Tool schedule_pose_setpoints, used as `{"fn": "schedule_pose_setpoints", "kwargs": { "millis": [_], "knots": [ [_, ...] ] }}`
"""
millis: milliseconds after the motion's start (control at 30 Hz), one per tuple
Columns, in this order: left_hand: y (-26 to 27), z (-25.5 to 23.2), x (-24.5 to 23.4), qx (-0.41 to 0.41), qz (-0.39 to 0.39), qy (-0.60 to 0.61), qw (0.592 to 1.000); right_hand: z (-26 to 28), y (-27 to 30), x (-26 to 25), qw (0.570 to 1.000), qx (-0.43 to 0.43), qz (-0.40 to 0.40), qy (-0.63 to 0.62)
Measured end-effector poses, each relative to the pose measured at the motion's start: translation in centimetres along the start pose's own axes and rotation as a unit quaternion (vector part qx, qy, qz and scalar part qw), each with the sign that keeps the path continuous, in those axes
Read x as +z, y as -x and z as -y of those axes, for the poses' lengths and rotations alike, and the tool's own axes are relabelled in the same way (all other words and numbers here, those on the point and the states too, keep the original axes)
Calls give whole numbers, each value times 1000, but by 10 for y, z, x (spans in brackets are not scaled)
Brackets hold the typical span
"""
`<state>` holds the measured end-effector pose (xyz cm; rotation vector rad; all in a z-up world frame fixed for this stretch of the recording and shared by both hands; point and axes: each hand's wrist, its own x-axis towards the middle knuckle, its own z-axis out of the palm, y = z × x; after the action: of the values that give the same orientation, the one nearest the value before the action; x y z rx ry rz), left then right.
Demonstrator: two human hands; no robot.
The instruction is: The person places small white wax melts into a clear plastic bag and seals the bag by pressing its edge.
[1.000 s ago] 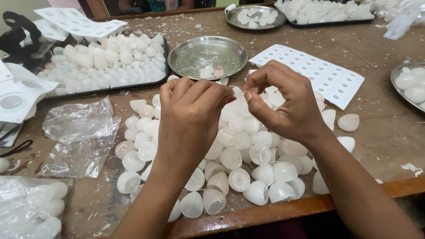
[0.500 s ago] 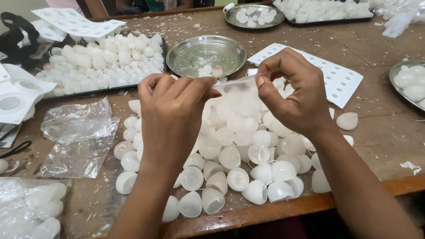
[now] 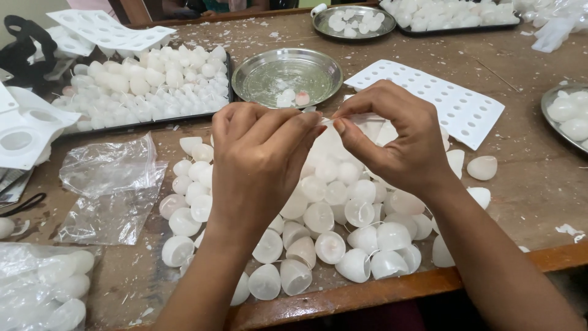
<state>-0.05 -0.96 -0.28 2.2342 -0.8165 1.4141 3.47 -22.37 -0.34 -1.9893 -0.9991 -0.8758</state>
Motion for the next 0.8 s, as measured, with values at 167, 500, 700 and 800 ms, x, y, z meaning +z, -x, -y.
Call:
{"fn": "schedule_pose_setpoints", "kwargs": {
  "millis": [167,500,700,800],
  "knots": [
    [2,-1,0,-9,-11,4,1000,3,-1,0,1000,-7,2,-6],
    [-3,14,1,-192,27,188,963,-13,2,2,975,82,-47,-202],
    [0,12,15,-317,186,387,846,-20,4,-1,945,106,-132,-281],
    [3,5,20,-313,249,457,794,-22,3,-1,925,141,-156,-317]
  ]
}}
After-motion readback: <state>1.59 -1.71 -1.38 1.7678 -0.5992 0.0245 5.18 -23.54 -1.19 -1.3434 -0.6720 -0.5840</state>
